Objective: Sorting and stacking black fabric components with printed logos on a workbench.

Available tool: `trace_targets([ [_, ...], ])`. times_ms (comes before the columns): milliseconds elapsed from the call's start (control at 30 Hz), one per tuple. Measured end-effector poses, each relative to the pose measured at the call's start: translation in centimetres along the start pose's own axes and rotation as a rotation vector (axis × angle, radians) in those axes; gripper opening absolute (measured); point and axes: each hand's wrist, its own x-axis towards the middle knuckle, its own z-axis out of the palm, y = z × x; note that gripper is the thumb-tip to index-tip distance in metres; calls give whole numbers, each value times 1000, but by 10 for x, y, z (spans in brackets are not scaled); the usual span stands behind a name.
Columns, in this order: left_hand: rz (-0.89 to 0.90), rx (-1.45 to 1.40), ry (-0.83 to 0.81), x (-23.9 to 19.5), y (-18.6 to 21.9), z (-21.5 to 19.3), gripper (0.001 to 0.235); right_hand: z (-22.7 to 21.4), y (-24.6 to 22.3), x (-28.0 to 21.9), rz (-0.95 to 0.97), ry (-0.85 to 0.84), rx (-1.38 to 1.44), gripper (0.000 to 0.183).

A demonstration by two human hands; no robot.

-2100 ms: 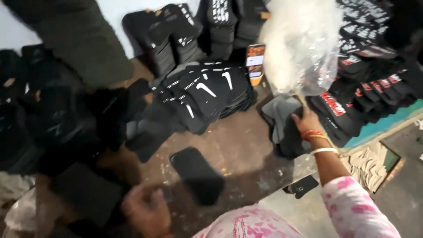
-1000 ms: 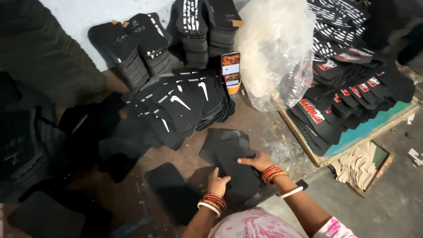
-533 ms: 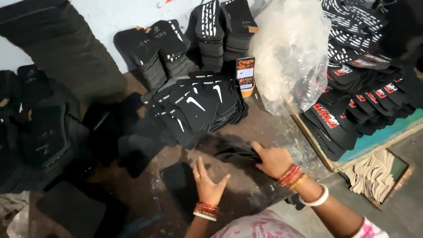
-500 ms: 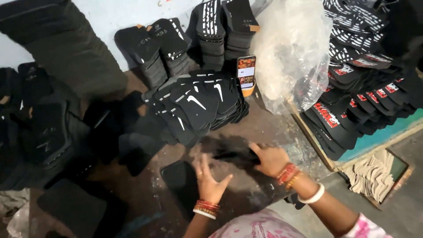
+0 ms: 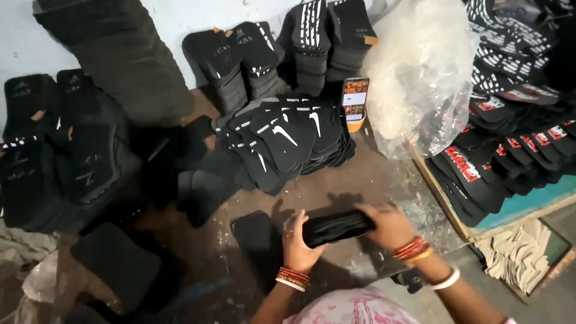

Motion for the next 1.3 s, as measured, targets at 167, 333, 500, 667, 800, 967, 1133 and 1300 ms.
trace_targets([
  [167, 191, -418, 211, 2, -19, 33, 118, 44, 59, -17, 109, 159, 520, 103],
  [333, 193, -173, 100, 39, 38, 10, 130, 74, 32, 5, 90, 364, 600, 114],
  [500, 319, 268, -281, 50, 7, 6, 102, 17, 15, 20, 121, 219, 285, 107],
  [667, 192, 392, -336, 52, 82, -38, 84, -18, 0, 15, 31, 84, 84, 97],
  [800, 538, 671, 112, 45, 58, -14, 90, -1, 0, 12, -178, 200, -26, 103],
  [967, 298, 570, -201, 38, 29, -11, 66, 49, 25, 3, 92, 23, -29, 59],
  [1133, 218, -12, 53, 14, -23, 11, 59, 78, 62, -17, 108, 72, 467, 74],
  [1300, 56, -267, 206, 32, -51, 87, 71, 106, 48, -1, 251, 126, 935, 85],
])
